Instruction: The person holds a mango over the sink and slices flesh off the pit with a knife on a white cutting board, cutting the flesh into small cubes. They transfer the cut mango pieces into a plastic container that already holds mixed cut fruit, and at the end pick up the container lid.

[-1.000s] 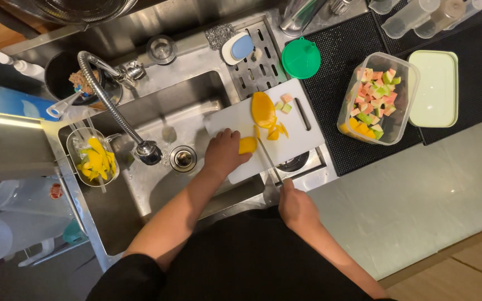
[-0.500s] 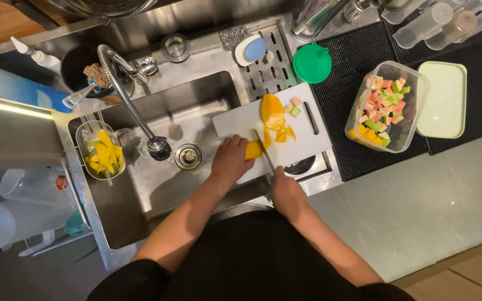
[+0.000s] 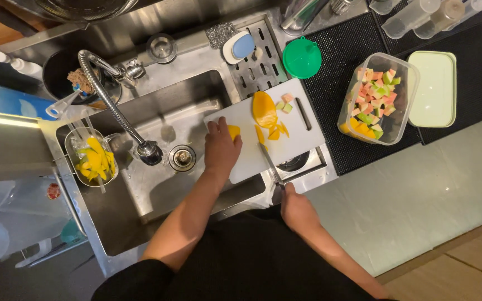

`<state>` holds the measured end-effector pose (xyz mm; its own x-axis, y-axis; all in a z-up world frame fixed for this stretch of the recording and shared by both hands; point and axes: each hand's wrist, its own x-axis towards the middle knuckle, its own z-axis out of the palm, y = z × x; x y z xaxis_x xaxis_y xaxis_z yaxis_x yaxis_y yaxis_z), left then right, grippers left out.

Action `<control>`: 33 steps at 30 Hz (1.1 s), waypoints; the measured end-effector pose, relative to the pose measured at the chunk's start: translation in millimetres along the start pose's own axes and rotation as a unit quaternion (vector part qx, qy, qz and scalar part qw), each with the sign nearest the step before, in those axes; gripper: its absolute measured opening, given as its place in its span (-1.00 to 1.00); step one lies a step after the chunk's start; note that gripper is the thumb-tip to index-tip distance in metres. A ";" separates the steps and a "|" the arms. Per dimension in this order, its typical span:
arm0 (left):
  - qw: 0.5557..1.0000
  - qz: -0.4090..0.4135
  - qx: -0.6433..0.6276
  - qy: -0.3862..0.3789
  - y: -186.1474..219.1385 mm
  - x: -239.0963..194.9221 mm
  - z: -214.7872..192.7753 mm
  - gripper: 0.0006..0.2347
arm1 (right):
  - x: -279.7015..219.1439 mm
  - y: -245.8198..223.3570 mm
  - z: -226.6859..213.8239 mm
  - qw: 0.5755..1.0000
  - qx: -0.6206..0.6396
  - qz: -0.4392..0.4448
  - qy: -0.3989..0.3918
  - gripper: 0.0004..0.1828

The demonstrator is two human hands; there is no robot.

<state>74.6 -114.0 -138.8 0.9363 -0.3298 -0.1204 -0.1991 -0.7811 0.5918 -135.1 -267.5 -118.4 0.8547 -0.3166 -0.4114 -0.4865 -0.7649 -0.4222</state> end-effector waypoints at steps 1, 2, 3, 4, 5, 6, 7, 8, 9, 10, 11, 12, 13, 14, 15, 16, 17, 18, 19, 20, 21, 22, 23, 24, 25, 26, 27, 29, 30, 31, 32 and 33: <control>0.999 -0.032 -0.040 0.014 1.9 0.6 -2.2 -0.43 | 4.5 -0.8 1.8 1.000 0.010 -0.017 0.014 -0.78; 0.999 -0.032 -0.038 0.015 4.3 -3.4 2.4 -0.43 | 6.6 -7.0 -3.1 1.000 0.012 -0.019 0.014 -0.78; 0.996 -0.046 -0.082 0.004 6.9 -8.9 7.5 -0.42 | 7.2 -12.7 -8.2 0.999 0.023 -0.019 0.012 -0.77; 0.990 -0.060 -0.127 -0.006 9.5 -14.5 12.5 -0.41 | 7.7 -18.4 -13.2 0.999 0.034 -0.018 0.009 -0.77; 0.990 -0.060 -0.126 -0.005 9.9 -18.6 10.8 -0.41 | 9.5 -21.9 -15.1 0.999 0.035 -0.019 0.009 -0.77; 0.988 -0.062 -0.136 -0.025 10.4 -22.6 9.1 -0.41 | 11.3 -25.5 -17.0 1.000 0.023 -0.002 0.000 -0.78; 0.986 -0.063 -0.148 -0.045 11.7 -26.7 8.1 -0.39 | 12.8 -28.3 -19.5 1.000 0.011 0.016 -0.009 -0.78; 0.986 -0.063 -0.148 -0.044 5.9 -24.6 6.2 -0.39 | 14.0 -30.2 -21.2 1.000 0.011 0.015 -0.009 -0.78; 0.991 -0.032 -0.124 -0.046 -0.6 -23.2 3.8 -0.38 | 14.8 -32.6 -22.4 1.000 0.009 0.017 -0.015 -0.78; 0.994 -0.001 -0.099 -0.048 -7.1 -21.8 1.4 -0.37 | 15.5 -35.1 -23.6 1.000 0.007 0.019 -0.022 -0.78; 0.994 -0.001 -0.100 -0.047 -13.0 -17.9 -2.5 -0.37 | 16.2 -40.5 -26.7 1.000 0.006 0.019 -0.021 -0.78; 0.994 0.041 -0.081 -0.057 -18.9 -13.9 -6.5 -0.37 | 16.8 -45.9 -29.7 1.000 0.002 0.012 -0.022 -0.77; 0.993 0.083 -0.061 -0.065 -25.0 -10.0 -10.7 -0.37 | 17.8 -51.5 -32.8 1.000 -0.002 0.003 -0.023 -0.77; 0.993 0.083 -0.062 -0.064 -27.7 -6.1 -10.0 -0.37 | 24.2 -45.7 -25.6 1.000 -0.003 0.003 -0.023 -0.77; 0.989 0.110 -0.068 -0.072 -32.0 -3.6 -10.6 -0.39 | 30.1 -41.0 -17.2 1.000 0.013 -0.025 -0.006 -0.77; 0.985 0.138 -0.074 -0.079 -36.5 -1.2 -11.3 -0.41 | 35.9 -36.5 -8.7 0.998 0.029 -0.052 0.010 -0.78; 0.985 0.138 -0.074 -0.077 -36.8 0.6 -11.8 -0.41 | 37.4 -40.2 -9.6 0.998 0.028 -0.054 0.011 -0.78; 0.982 0.148 -0.080 -0.081 -37.0 2.7 -12.5 -0.43 | 39.0 -44.0 -10.5 0.998 0.028 -0.060 0.017 -0.79; 0.980 0.157 -0.087 -0.085 -37.4 4.8 -13.5 -0.45 | 40.8 -48.1 -11.5 0.997 0.027 -0.066 0.023 -0.79; 0.980 0.157 -0.086 -0.083 -38.2 6.0 -12.5 -0.45 | 42.8 -48.3 -12.9 0.997 0.027 -0.068 0.023 -0.79; 0.980 0.154 -0.090 -0.088 -39.3 5.8 -11.4 -0.46 | 43.6 -48.4 -13.7 0.995 0.039 -0.089 0.020 -0.81; 0.980 0.150 -0.093 -0.094 -40.6 5.8 -10.1 -0.48 | 44.6 -48.5 -14.5 0.993 0.052 -0.109 0.017 -0.81; 0.980 0.150 -0.094 -0.093 -38.4 5.7 -11.1 -0.48 | 45.3 -50.6 -15.2 0.993 0.051 -0.109 0.017 -0.81; 0.980 0.144 -0.095 -0.095 -36.2 5.8 -11.9 -0.48 | 46.2 -52.7 -16.0 0.995 0.033 -0.092 0.015 -0.82; 0.981 0.137 -0.097 -0.097 -33.9 5.8 -12.5 -0.48 | 47.0 -54.5 -16.9 0.997 0.015 -0.074 0.013 -0.82; 0.981 0.137 -0.098 -0.097 -31.0 6.1 -14.4 -0.48 | 48.0 -54.3 -18.6 0.997 0.014 -0.074 0.013 -0.82; 0.981 0.127 -0.103 -0.103 -28.4 5.4 -16.1 -0.48 | 48.3 -54.0 -19.9 0.997 0.006 -0.077 0.012 -0.84; 0.981 0.115 -0.110 -0.109 -25.4 4.1 -17.4 -0.48 | 48.1 -54.7 -23.1 0.997 -0.002 -0.080 0.009 -0.85; 0.981 0.111 -0.113 -0.112 -24.8 3.6 -17.1 -0.48 | 47.6 -55.7 -25.3 0.997 -0.002 -0.082 0.006 -0.84; 0.981 0.108 -0.117 -0.114 -23.9 3.7 -16.9 -0.49 | 47.4 -56.7 -27.5 0.997 -0.002 -0.083 0.005 -0.83; 0.981 0.107 -0.117 -0.114 -22.9 3.2 -16.8 -0.49 | 46.9 -54.7 -26.7 0.997 -0.003 -0.083 0.004 -0.83; 0.981 0.106 -0.113 -0.117 -22.0 3.9 -17.2 -0.48 | 47.5 -53.2 -25.8 0.996 -0.010 -0.089 0.005 -0.84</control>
<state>87.6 -88.9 -138.6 0.7835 -0.6053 -0.1406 -0.2869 -0.5531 0.7821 -64.0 -256.3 -94.6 0.9287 -0.1801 -0.3241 -0.3238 -0.8198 -0.4723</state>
